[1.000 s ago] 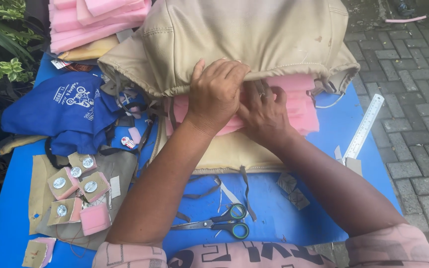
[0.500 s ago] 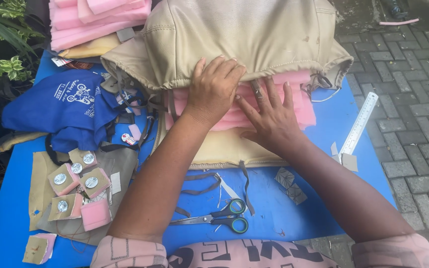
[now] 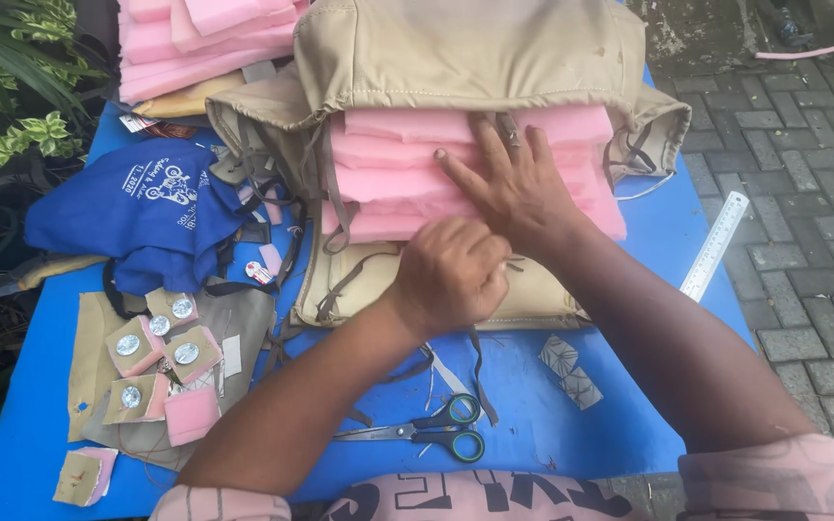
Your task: Cutting material and stuffing foam layers into a leather bag before securing internal straps.
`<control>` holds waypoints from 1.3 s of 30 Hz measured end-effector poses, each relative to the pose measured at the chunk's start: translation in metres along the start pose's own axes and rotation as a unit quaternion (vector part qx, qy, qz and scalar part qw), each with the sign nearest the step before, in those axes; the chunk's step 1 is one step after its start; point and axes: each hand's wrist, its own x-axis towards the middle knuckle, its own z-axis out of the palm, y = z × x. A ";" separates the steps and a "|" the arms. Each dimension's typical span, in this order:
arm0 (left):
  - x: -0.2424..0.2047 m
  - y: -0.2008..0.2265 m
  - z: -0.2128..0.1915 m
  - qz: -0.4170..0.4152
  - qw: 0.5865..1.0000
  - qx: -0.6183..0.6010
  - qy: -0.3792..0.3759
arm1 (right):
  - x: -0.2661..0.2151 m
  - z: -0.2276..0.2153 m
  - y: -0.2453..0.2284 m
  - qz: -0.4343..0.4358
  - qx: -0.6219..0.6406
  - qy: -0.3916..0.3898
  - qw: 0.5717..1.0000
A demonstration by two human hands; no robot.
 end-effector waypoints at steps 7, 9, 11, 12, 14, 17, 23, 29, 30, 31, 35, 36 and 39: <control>-0.027 -0.020 0.009 -0.232 0.879 0.037 -0.415 | 0.027 -0.036 0.017 -0.023 -0.057 0.016 0.998; -0.023 -0.030 0.011 -0.262 0.826 0.053 -0.496 | 0.031 -0.038 0.010 0.010 -0.085 -0.036 0.996; -0.019 -0.026 0.000 -0.264 0.849 0.029 -0.458 | 0.016 -0.029 -0.015 0.028 -0.047 -0.052 0.997; -0.018 -0.023 -0.005 -0.265 0.868 0.003 -0.420 | 0.008 -0.023 -0.028 0.048 -0.007 -0.070 0.996; -0.012 -0.022 -0.009 -0.255 0.871 0.007 -0.420 | 0.000 0.002 -0.020 0.043 -0.021 -0.025 0.999; -0.005 -0.015 -0.024 -0.238 0.874 0.022 -0.422 | 0.002 0.020 -0.013 0.021 -0.063 0.087 0.994; -0.023 -0.023 -0.013 -0.221 0.887 0.031 -0.405 | 0.008 0.050 -0.018 0.043 -0.143 0.189 0.971; -0.063 -0.037 0.023 -0.161 0.961 0.073 -0.213 | 0.009 0.051 -0.029 0.038 -0.162 0.193 0.967; -0.078 -0.042 0.037 -0.102 0.985 0.105 -0.091 | 0.006 0.051 -0.030 0.036 -0.151 0.186 0.970; -0.073 -0.038 0.033 -0.101 0.985 0.103 -0.092 | 0.003 0.039 -0.033 0.038 -0.151 0.186 0.970; -0.037 -0.038 0.017 -0.053 0.990 0.130 -0.013 | -0.003 -0.002 -0.016 0.031 -0.059 0.106 0.992; -0.029 -0.038 0.012 -0.064 0.992 0.110 0.004 | -0.007 -0.007 -0.006 0.027 -0.017 0.068 0.997; -0.020 -0.045 0.023 -0.059 0.985 0.161 -0.027 | 0.010 -0.028 0.020 0.072 -0.097 0.223 0.967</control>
